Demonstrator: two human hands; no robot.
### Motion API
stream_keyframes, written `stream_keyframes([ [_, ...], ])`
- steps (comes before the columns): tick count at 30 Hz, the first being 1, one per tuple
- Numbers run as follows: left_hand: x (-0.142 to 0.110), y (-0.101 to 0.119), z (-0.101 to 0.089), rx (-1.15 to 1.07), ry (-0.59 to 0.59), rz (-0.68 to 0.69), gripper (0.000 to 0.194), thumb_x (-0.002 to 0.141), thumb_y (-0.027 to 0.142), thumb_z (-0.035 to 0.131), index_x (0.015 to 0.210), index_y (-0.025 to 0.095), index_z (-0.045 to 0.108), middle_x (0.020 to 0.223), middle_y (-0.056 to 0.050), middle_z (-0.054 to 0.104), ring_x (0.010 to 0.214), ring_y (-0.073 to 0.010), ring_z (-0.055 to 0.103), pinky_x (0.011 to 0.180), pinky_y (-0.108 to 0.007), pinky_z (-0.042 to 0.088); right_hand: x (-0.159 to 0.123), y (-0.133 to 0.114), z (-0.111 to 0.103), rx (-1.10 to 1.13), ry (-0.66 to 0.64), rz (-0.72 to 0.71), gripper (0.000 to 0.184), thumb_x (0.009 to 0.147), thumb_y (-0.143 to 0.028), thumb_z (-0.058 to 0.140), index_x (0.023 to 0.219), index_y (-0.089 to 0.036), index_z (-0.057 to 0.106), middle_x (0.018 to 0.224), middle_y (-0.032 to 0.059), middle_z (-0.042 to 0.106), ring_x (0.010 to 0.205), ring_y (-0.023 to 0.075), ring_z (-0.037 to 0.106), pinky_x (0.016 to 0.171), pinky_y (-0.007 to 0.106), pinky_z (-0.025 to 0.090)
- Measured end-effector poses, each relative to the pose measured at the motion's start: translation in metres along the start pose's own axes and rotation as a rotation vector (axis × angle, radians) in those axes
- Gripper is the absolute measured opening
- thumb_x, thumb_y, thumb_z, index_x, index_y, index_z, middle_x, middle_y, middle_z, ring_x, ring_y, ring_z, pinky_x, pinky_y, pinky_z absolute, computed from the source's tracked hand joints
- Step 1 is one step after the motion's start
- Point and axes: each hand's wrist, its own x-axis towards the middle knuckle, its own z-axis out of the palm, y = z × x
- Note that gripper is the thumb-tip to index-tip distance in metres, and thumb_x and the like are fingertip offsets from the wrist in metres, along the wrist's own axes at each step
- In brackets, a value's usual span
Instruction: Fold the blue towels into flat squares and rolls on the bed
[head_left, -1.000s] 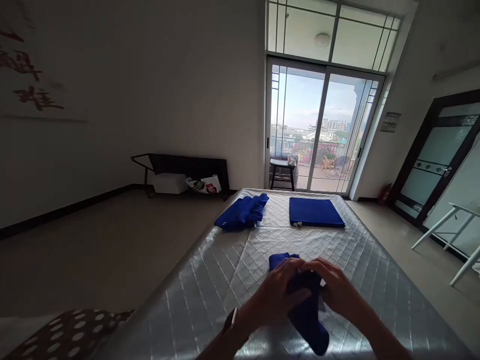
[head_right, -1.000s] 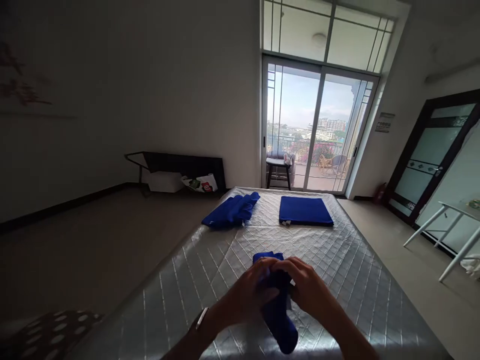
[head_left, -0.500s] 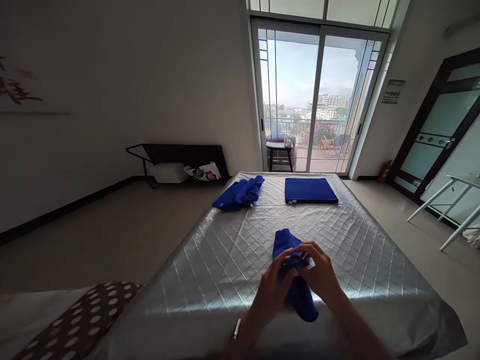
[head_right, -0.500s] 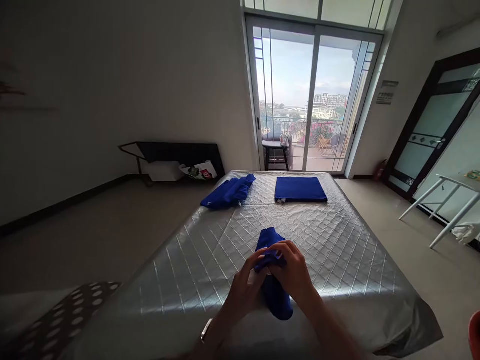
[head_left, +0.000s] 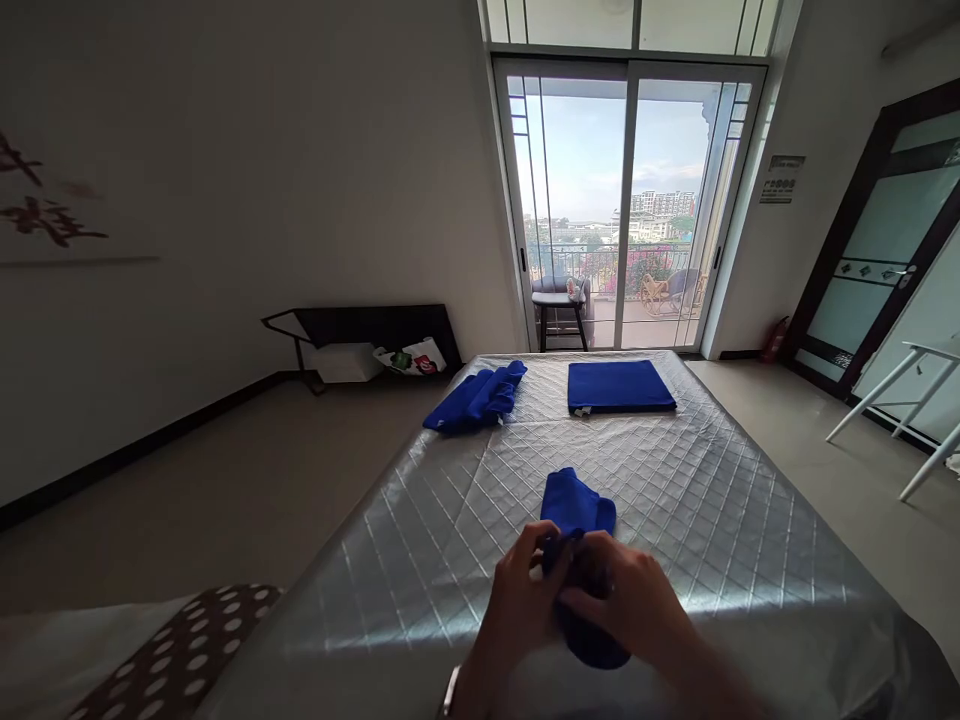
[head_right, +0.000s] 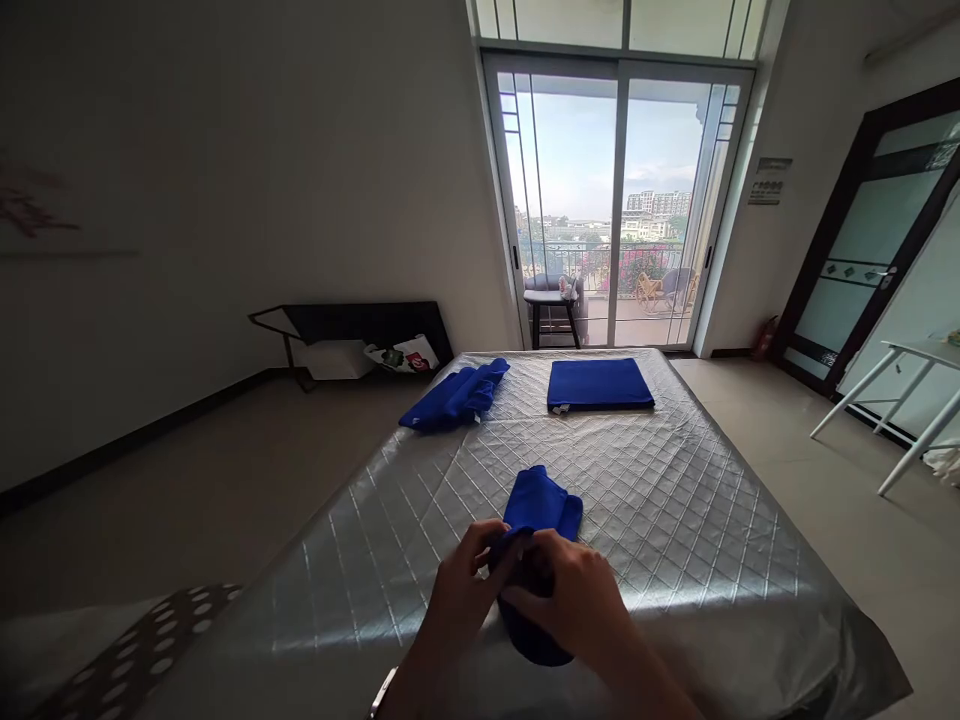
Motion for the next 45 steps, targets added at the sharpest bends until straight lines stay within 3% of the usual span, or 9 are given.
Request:
stream_keyframes([
  [4, -0.005, -0.007, -0.002, 0.083, -0.065, 0.193, 0.023, 0.095, 0.044, 0.053, 0.099, 0.026, 0.066, 0.098, -0.002, 0.072, 0.083, -0.0153, 0.071, 0.073, -0.028, 0.062, 0.000, 0.005, 0.004, -0.229, -0.011, 0.000, 0.003, 0.087, -0.026, 0.068, 0.090, -0.027, 0.069, 0.086, -0.0019, 0.075, 0.077, 0.0164, 0.070, 0.067, 0.024, 0.046],
  [7, -0.010, -0.008, -0.011, 0.159, -0.192, 0.345, 0.029, 0.100, 0.035, 0.044, 0.119, 0.031, 0.067, 0.116, -0.005, 0.068, 0.085, -0.0135, 0.071, 0.075, -0.026, 0.062, -0.001, 0.011, 0.003, -0.307, -0.010, -0.034, 0.010, 0.089, -0.020, 0.064, 0.091, -0.028, 0.070, 0.087, -0.0022, 0.074, 0.077, 0.0153, 0.070, 0.066, 0.023, 0.043],
  [15, -0.020, 0.001, -0.032, 0.220, -0.309, 0.316, 0.022, 0.100, 0.038, 0.051, 0.111, 0.031, 0.069, 0.102, -0.003, 0.074, 0.082, -0.0166, 0.073, 0.074, -0.026, 0.062, -0.007, 0.010, 0.007, -0.330, 0.100, -0.114, 0.008, 0.090, -0.022, 0.063, 0.090, -0.028, 0.069, 0.079, -0.0024, 0.074, 0.063, 0.0129, 0.069, 0.057, 0.021, 0.040],
  [20, -0.026, 0.003, -0.029, 0.236, -0.174, 0.263, 0.028, 0.102, 0.042, 0.043, 0.109, 0.031, 0.069, 0.095, -0.003, 0.075, 0.077, -0.0165, 0.074, 0.068, -0.024, 0.061, -0.014, 0.009, 0.031, -0.258, 0.137, -0.083, 0.012, 0.096, -0.027, 0.054, 0.100, -0.026, 0.065, 0.057, -0.0050, 0.069, 0.049, 0.0144, 0.067, 0.048, 0.021, 0.035],
  [25, -0.025, 0.014, -0.033, 0.198, -0.114, 0.224, 0.031, 0.100, 0.048, 0.045, 0.104, 0.032, 0.071, 0.091, -0.001, 0.077, 0.078, -0.0161, 0.075, 0.068, -0.022, 0.061, -0.017, 0.003, 0.040, -0.323, 0.097, -0.017, 0.020, 0.091, -0.035, 0.062, 0.110, -0.027, 0.062, 0.062, -0.0028, 0.073, 0.055, 0.0199, 0.072, 0.047, 0.023, 0.032],
  [29, -0.028, 0.018, -0.036, 0.203, 0.040, 0.187, 0.035, 0.098, 0.055, 0.047, 0.102, 0.031, 0.073, 0.092, -0.001, 0.079, 0.075, -0.0162, 0.075, 0.064, -0.022, 0.061, -0.012, 0.001, 0.024, -0.493, -0.023, 0.146, 0.011, 0.084, -0.025, 0.066, 0.095, -0.026, 0.065, 0.076, 0.0024, 0.077, 0.072, 0.0249, 0.076, 0.053, 0.025, 0.036],
  [35, -0.031, 0.023, -0.042, 0.250, 0.309, 0.108, 0.032, 0.096, 0.054, 0.052, 0.100, 0.030, 0.073, 0.095, 0.000, 0.079, 0.077, -0.0162, 0.075, 0.062, -0.022, 0.059, -0.004, 0.010, -0.010, -0.599, -0.091, 0.284, 0.028, 0.079, -0.005, 0.059, 0.095, -0.026, 0.068, 0.097, 0.0048, 0.077, 0.089, 0.0244, 0.074, 0.062, 0.026, 0.042],
  [42, -0.024, 0.021, -0.066, 0.402, 0.528, 0.109, 0.022, 0.091, 0.042, 0.058, 0.094, 0.027, 0.074, 0.088, 0.001, 0.080, 0.066, -0.0133, 0.073, 0.054, -0.019, 0.053, 0.000, 0.026, -0.055, -0.339, 0.131, 0.291, 0.049, 0.078, 0.000, 0.047, 0.113, -0.027, 0.068, 0.109, 0.0031, 0.076, 0.095, 0.0184, 0.074, 0.079, 0.025, 0.051],
  [45, -0.023, 0.015, -0.087, 0.528, 0.579, 0.092, 0.020, 0.089, 0.041, 0.061, 0.094, 0.027, 0.074, 0.082, 0.002, 0.079, 0.064, -0.0151, 0.073, 0.055, -0.021, 0.054, -0.001, 0.041, -0.075, -0.216, 0.254, 0.292, 0.052, 0.072, -0.003, 0.046, 0.113, -0.025, 0.069, 0.102, 0.0025, 0.077, 0.081, 0.0177, 0.074, 0.073, 0.026, 0.055],
])
